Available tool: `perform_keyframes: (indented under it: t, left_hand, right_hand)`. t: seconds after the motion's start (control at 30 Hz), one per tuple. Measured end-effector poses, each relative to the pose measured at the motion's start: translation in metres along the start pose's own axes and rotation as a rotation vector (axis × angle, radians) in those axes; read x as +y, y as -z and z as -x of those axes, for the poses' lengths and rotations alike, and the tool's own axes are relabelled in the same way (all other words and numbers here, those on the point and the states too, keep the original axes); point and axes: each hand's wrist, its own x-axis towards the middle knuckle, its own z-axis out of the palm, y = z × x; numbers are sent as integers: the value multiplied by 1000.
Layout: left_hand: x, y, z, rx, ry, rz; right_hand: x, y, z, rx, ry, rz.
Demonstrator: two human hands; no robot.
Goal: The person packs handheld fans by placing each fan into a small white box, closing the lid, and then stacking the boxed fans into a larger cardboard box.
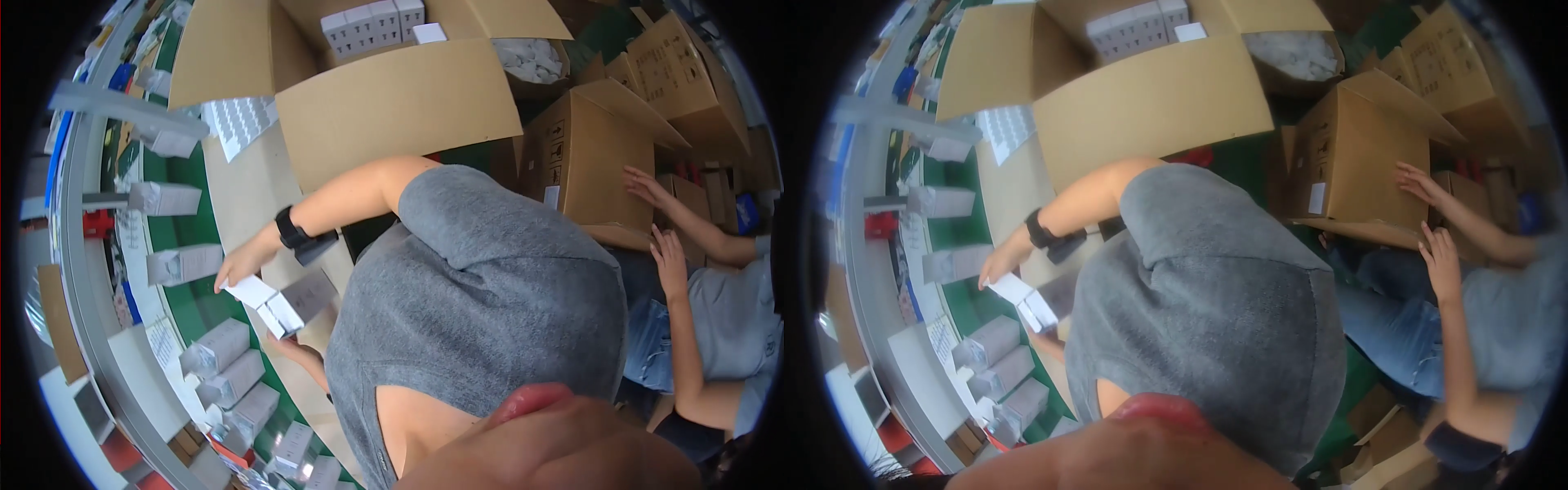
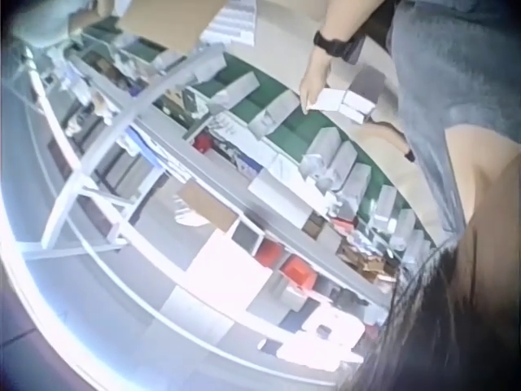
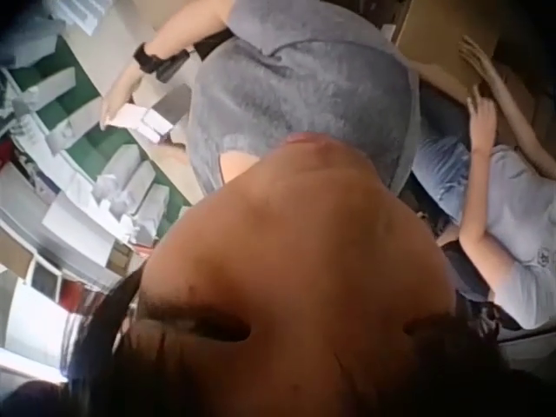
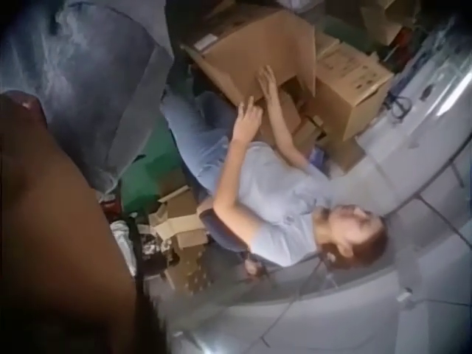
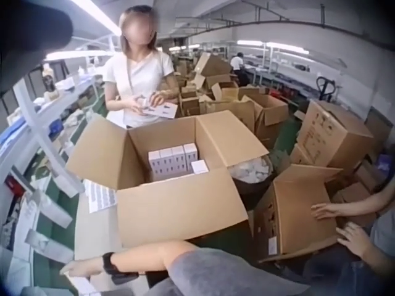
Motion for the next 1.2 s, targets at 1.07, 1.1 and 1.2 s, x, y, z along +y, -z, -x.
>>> perform_keyframes:
  t: [1.07,1.1,1.2]
  left_hand:
    - [114,-43,-25,199,-747,-504]
    - [122,-45,-28,96,-824,-541]
    - [124,-53,-32,66,-690,-695]
  right_hand:
    - [13,36,93,-17,508,1197]
    - [8,38,89,-15,514,1201]
    - [-5,35,74,-25,442,1283]
